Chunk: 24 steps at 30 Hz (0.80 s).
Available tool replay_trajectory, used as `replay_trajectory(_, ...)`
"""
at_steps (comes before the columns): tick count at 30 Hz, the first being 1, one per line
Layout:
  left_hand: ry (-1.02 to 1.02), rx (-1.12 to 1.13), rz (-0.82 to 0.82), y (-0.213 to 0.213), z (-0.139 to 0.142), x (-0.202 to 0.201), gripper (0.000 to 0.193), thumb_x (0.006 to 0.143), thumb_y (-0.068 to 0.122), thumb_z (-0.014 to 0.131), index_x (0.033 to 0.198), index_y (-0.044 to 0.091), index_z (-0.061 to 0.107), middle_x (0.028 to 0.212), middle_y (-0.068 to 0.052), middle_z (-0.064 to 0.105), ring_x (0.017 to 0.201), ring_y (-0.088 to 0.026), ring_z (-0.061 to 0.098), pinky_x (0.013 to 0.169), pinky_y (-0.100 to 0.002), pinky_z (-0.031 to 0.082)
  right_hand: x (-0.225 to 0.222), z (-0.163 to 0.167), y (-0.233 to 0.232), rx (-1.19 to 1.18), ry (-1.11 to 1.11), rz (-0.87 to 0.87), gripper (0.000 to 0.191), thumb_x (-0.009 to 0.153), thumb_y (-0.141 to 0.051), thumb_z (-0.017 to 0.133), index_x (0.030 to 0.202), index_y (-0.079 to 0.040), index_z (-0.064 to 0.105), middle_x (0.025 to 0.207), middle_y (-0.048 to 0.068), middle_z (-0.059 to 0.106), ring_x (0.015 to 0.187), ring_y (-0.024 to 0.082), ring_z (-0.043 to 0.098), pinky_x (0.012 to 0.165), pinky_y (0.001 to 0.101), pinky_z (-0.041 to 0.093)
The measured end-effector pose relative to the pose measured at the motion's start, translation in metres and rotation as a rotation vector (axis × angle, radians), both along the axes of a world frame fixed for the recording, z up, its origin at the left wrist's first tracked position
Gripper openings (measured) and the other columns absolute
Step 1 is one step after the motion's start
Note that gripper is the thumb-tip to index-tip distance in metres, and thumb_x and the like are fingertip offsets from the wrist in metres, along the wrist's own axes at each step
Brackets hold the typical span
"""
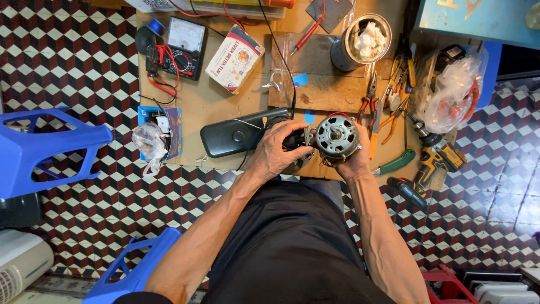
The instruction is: The person disassembles a small motor, removes the rotor, applies lubricant to the bearings, and reassembles the motor. They use pliers, a screwdriver, a cordless drill, and a lubricant bottle to perform the maintenance.
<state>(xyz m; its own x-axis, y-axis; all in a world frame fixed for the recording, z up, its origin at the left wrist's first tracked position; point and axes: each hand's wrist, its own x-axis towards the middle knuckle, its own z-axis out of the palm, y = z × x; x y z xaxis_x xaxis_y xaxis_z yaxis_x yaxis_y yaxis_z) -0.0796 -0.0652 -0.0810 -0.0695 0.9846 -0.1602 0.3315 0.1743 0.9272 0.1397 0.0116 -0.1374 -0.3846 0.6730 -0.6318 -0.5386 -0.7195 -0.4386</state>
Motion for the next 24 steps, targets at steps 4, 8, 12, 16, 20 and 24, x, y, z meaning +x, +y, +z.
replay_trajectory(4,0.005,0.018,0.000,0.005,-0.003,0.001,0.054,0.082,0.036,0.083,0.129,0.014,0.068,0.132,-0.008,0.068,0.127,-0.027,0.061,0.111,-0.040,0.045,0.001,-0.008,0.004,-0.040,-0.044,-0.007,0.044,0.105,-0.042,0.044,0.120,-0.008,0.068,0.114,0.009,0.074,0.104,0.025,0.071,0.093,0.0433,0.060)
replay_trajectory(8,0.027,0.100,0.005,0.006,-0.007,-0.001,0.053,0.081,0.037,0.084,0.126,0.014,0.069,0.127,-0.007,0.071,0.126,-0.027,0.062,0.110,-0.039,0.047,0.000,-0.012,0.004,-0.032,-0.047,0.004,0.040,0.105,-0.041,0.047,0.117,-0.010,0.069,0.110,0.006,0.074,0.099,0.022,0.071,0.087,0.0402,0.059)
replay_trajectory(12,-0.027,0.074,0.001,0.004,-0.010,-0.004,0.053,0.081,0.038,0.083,0.126,0.015,0.069,0.127,-0.007,0.071,0.123,-0.026,0.064,0.109,-0.039,0.048,-0.001,-0.013,0.001,-0.032,-0.044,-0.019,0.040,0.104,-0.041,0.047,0.117,-0.011,0.069,0.111,0.006,0.074,0.100,0.021,0.071,0.088,0.0403,0.060)
replay_trajectory(16,-0.025,0.100,0.013,0.005,-0.012,-0.005,0.053,0.081,0.037,0.084,0.127,0.015,0.069,0.128,-0.008,0.070,0.124,-0.027,0.063,0.109,-0.040,0.047,-0.005,-0.008,-0.002,-0.006,-0.048,-0.019,0.041,0.104,-0.042,0.045,0.118,-0.011,0.069,0.111,0.006,0.074,0.101,0.021,0.071,0.088,0.0397,0.060)
replay_trajectory(20,-0.023,0.122,-0.005,0.006,-0.012,-0.005,0.053,0.081,0.040,0.084,0.126,0.016,0.069,0.128,-0.007,0.071,0.125,-0.027,0.063,0.109,-0.040,0.047,-0.007,-0.003,-0.004,0.010,-0.172,0.036,0.047,0.100,-0.047,0.042,0.115,-0.013,0.070,0.105,0.005,0.074,0.094,0.021,0.071,0.077,0.0413,0.060)
replay_trajectory(24,-0.080,0.065,-0.001,0.004,-0.011,-0.008,0.056,0.081,0.043,0.082,0.128,0.015,0.069,0.124,-0.008,0.071,0.119,-0.025,0.066,0.106,-0.038,0.051,-0.008,-0.002,-0.004,0.036,-0.130,-0.007,0.044,0.106,-0.044,0.043,0.120,-0.011,0.068,0.112,0.006,0.073,0.101,0.021,0.070,0.086,0.0406,0.060)
